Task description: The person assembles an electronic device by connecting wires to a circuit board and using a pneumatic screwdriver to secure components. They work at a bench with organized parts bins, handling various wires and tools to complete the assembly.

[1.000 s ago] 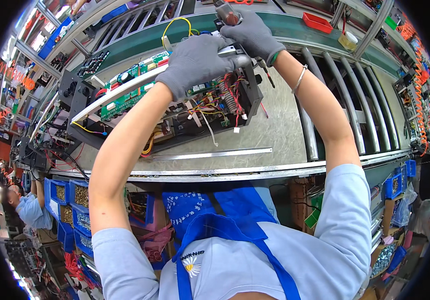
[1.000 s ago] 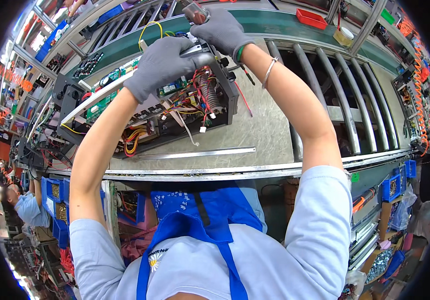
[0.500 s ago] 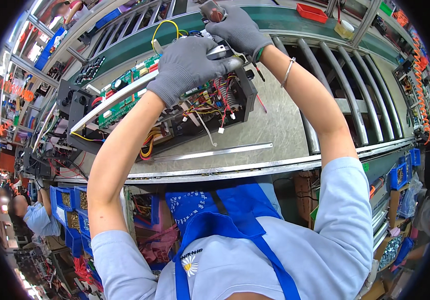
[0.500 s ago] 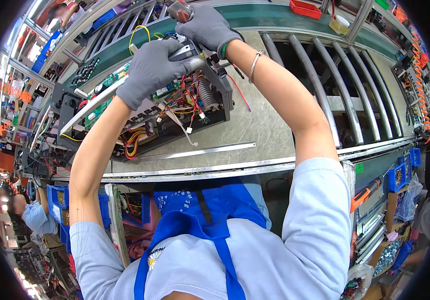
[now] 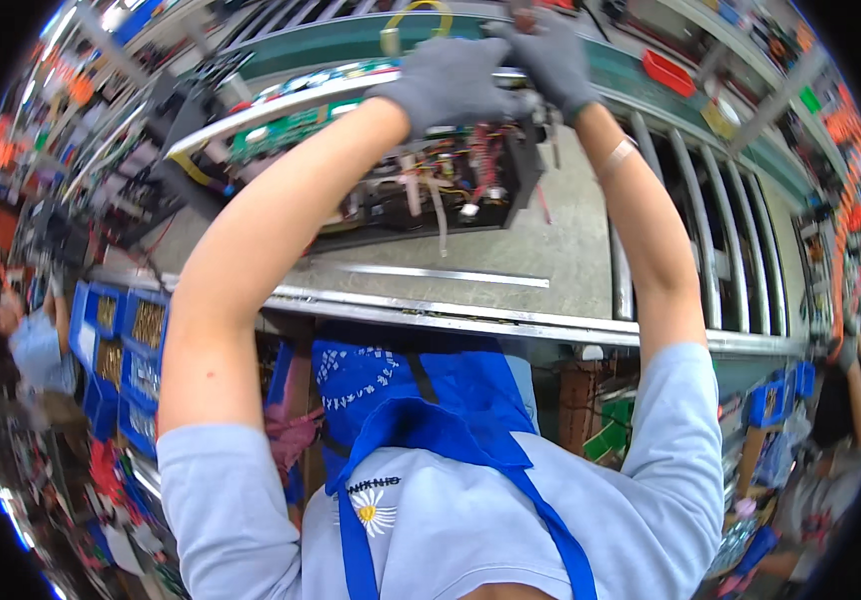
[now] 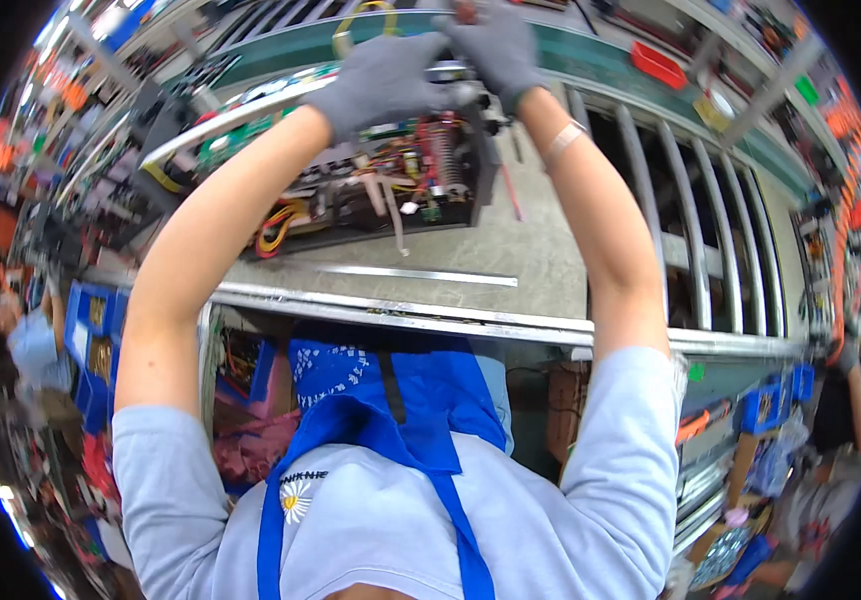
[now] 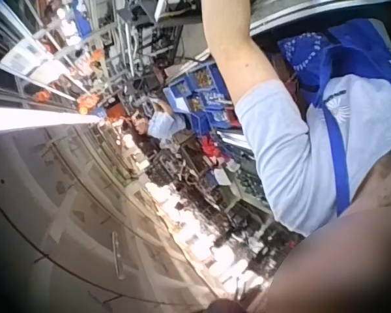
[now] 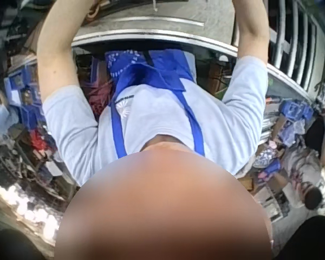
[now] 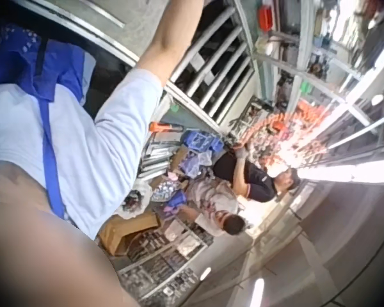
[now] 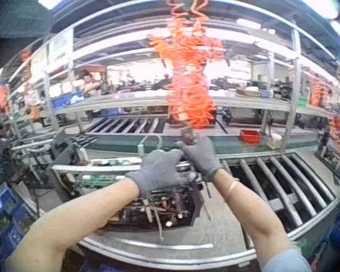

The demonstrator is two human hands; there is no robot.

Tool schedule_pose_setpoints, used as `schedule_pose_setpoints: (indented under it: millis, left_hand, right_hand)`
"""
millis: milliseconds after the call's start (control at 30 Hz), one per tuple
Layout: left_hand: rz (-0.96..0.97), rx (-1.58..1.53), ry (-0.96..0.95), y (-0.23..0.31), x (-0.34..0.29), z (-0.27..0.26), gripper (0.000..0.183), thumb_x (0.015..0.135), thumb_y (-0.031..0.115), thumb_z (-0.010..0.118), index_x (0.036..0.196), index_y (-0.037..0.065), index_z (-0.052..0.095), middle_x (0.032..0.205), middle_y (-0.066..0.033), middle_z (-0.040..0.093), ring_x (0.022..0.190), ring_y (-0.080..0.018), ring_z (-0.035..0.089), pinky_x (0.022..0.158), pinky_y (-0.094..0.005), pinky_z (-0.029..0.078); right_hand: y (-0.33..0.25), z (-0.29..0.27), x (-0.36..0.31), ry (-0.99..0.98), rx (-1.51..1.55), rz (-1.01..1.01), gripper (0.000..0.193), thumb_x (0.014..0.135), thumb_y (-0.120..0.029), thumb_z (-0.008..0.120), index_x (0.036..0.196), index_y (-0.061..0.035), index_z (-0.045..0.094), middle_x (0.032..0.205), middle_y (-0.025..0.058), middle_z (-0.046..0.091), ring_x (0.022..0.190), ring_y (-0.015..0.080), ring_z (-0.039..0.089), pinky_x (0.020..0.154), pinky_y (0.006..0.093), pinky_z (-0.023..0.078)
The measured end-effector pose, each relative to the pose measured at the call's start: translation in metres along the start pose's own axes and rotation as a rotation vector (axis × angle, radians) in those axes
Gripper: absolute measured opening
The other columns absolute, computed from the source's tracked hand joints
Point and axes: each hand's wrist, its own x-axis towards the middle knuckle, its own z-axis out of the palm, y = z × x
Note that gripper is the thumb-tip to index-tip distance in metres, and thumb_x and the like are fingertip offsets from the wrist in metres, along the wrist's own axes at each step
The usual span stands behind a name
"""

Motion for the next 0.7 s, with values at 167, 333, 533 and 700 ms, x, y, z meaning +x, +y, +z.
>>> schedule_pose_setpoints:
  millis: [167, 333, 533, 700]
  left_hand:
    - [0.134, -0.045, 0.341, 0.001, -0.053, -0.009, 0.058, 0.07, 0.054, 0.071, 0.109, 0.012, 0.061, 0.099, -0.0128, 0.066, 0.09, -0.0329, 0.062, 0.086, -0.0446, 0.047]
    - [-0.093, -0.016, 0.727, -0.009, -0.212, 0.018, 0.04, 0.077, 0.041, 0.068, 0.108, 0.016, 0.062, 0.102, -0.0057, 0.062, 0.105, -0.0228, 0.056, 0.106, -0.0448, 0.032]
    - [-1.105, 0.09, 0.535, -0.093, -0.45, -0.01, 0.03, 0.083, 0.014, 0.063, 0.112, 0.009, 0.064, 0.11, -0.0146, 0.066, 0.093, -0.0324, 0.066, 0.085, -0.0394, 0.052]
    - [-1.381, -0.022, 0.212, -0.123, -0.543, -0.08, 0.017, 0.084, 0.013, 0.058, 0.095, 0.008, 0.07, 0.095, -0.0153, 0.07, 0.091, -0.0323, 0.067, 0.082, -0.041, 0.052]
  right_hand:
    - [0.009, -0.031, -0.047, 0.064, 0.636, 0.294, 0.028, 0.092, -0.009, 0.056, 0.12, -0.0057, 0.061, 0.096, 0.0102, 0.066, 0.083, 0.0203, 0.065, 0.071, 0.0307, 0.052]
    - [-0.051, -0.067, -0.162, 0.362, 0.796, 0.371, 0.016, 0.093, -0.013, 0.052, 0.102, -0.0008, 0.058, 0.079, 0.0061, 0.057, 0.059, 0.01, 0.049, 0.049, 0.025, 0.038]
    - [-0.052, -0.035, -0.255, 0.293, 0.83, 0.427, 0.02, 0.086, -0.008, 0.054, 0.101, 0.0056, 0.054, 0.089, 0.0126, 0.056, 0.071, 0.0171, 0.054, 0.066, 0.0275, 0.044]
    - [-0.06, -0.014, -0.259, 0.313, 0.755, 0.419, 0.023, 0.084, -0.007, 0.057, 0.101, 0.0087, 0.054, 0.085, 0.0141, 0.057, 0.065, 0.0169, 0.053, 0.058, 0.0285, 0.044]
